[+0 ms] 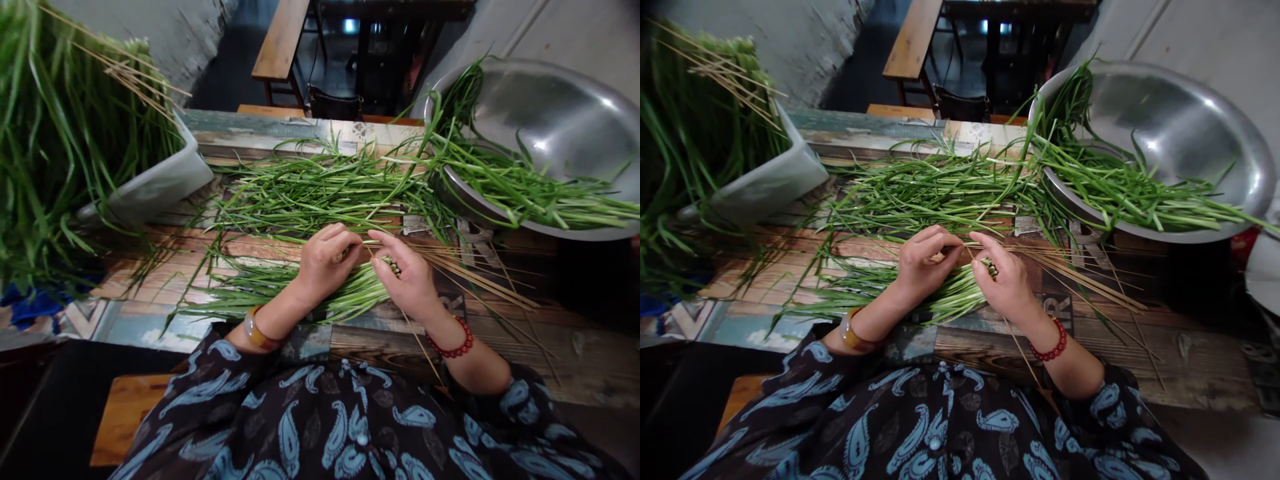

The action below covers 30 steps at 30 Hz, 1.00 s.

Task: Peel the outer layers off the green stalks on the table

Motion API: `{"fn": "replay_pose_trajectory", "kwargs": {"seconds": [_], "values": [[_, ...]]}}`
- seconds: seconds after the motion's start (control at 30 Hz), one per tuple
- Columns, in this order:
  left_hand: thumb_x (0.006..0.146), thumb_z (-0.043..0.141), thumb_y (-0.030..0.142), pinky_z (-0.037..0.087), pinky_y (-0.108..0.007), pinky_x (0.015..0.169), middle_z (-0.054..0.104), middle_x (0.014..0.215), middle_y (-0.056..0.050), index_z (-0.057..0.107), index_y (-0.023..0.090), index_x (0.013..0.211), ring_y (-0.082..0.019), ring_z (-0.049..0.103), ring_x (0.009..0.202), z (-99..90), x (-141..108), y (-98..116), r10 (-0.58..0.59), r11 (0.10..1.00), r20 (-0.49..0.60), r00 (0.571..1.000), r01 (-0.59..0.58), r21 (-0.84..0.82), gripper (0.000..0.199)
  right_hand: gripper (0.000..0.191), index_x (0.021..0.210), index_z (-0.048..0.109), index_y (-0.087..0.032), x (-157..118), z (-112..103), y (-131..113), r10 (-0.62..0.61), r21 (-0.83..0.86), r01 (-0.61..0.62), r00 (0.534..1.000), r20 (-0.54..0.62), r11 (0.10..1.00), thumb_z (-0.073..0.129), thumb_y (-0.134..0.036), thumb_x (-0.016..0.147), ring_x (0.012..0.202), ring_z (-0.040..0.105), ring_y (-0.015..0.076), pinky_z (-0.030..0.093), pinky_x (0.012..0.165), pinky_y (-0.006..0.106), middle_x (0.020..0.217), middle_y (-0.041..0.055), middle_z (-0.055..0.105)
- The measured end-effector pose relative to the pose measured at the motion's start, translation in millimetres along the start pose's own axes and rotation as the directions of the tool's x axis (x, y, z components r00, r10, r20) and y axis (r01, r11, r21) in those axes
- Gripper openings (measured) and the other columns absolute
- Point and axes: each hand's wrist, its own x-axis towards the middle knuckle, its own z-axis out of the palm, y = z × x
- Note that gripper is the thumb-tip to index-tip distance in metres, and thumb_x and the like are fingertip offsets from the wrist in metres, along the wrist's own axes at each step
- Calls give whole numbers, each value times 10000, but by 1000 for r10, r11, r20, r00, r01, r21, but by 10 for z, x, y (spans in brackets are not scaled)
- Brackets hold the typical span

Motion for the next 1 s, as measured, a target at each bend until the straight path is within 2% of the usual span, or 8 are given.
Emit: {"fn": "replay_pose_trajectory", "kwargs": {"seconds": [0.33,0.63,0.77,0.83,0.93,1.0], "values": [[918,579,164,441,-239,630,629,712,-23,638,167,805,-122,571,665,4,-9,-10,79,990,-4,997,-78,115,127,407,1290,593,-208,2,-1,8,10,8,-10,1000,7,1000,531,-202,888,819,679,170,524,840,339,905,33,728],[932,571,190,438,-241,628,637,706,-20,649,173,800,-119,573,656,3,-20,7,74,988,4,997,-73,139,154,342,1222,588,-205,5,7,8,12,28,-12,1000,8,1000,533,-187,885,778,665,159,510,795,322,854,13,700],[921,592,190,433,-233,622,633,711,-14,650,171,809,-113,574,651,28,-34,36,28,998,32,999,-30,61,128,307,1190,578,-211,8,26,17,2,37,-2,1000,-13,999,538,-180,887,773,662,157,518,793,315,845,9,690],[918,597,191,433,-233,624,627,706,-12,649,168,800,-112,574,649,35,-35,58,-8,1000,63,998,9,-19,131,302,1189,565,-210,7,40,34,-2,61,4,999,-34,998,538,-181,890,797,670,157,532,800,312,918,29,701],[908,597,178,445,-233,636,633,708,-12,654,166,786,-117,587,665,-5,-7,72,-74,982,164,984,100,-160,135,297,1199,546,-214,3,57,81,-3,96,8,998,-58,995,547,-220,902,880,679,167,550,842,330,1116,76,690],[901,607,188,473,-236,671,669,757,-22,680,166,825,-127,622,715,-69,31,58,-129,951,252,959,192,-243,107,283,1192,547,-220,0,58,115,1,95,5,998,-57,995,558,-262,912,921,677,181,553,862,351,1155,86,680]]}}
